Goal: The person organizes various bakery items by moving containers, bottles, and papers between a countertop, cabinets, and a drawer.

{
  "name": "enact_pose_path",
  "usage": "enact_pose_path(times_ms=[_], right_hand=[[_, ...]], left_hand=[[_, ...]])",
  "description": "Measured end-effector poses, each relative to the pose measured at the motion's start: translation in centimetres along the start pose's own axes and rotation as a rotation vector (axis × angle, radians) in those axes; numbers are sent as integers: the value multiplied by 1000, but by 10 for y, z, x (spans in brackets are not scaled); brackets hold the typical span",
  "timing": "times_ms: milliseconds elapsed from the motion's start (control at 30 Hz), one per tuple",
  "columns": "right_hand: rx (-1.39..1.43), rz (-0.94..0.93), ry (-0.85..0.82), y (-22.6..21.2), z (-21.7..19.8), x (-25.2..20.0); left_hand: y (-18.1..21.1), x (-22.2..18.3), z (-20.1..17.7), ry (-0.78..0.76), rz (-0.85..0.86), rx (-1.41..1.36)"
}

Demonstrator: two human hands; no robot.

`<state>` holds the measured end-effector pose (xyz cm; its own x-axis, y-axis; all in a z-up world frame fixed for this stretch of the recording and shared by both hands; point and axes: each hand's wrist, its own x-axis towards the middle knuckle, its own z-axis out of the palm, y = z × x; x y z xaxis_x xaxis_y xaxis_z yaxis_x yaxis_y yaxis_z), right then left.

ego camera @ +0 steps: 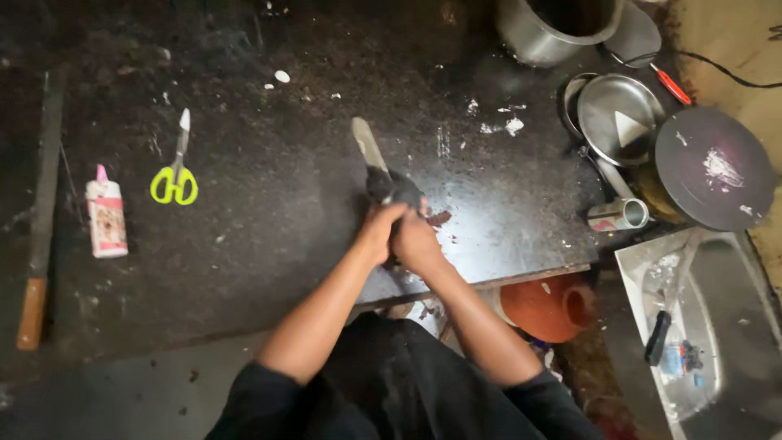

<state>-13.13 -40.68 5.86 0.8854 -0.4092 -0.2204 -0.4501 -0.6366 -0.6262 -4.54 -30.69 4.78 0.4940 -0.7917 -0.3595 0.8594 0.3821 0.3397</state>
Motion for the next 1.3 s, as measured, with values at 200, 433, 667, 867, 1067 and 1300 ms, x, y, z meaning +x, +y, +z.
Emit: enact_pose_path(times_ms=[200, 433, 667, 867, 1067, 1300], right_hand=[[-280, -121, 16, -29, -90, -48], [-293, 131, -217, 45, -178, -140], [167, 762, 775, 335, -275, -329], [-854, 858, 877, 335, -282, -256], [88, -267, 226, 89, -111, -55], [135, -535, 76, -280, 183, 112]], left_hand=[[15, 82, 66, 647, 307, 329], [-11, 120, 108, 707, 261, 123], [104, 43, 12, 519, 449, 470], [27, -53, -16, 569, 485, 455], [98, -165, -46, 736, 802, 374], [164, -294, -127, 624, 767, -23]])
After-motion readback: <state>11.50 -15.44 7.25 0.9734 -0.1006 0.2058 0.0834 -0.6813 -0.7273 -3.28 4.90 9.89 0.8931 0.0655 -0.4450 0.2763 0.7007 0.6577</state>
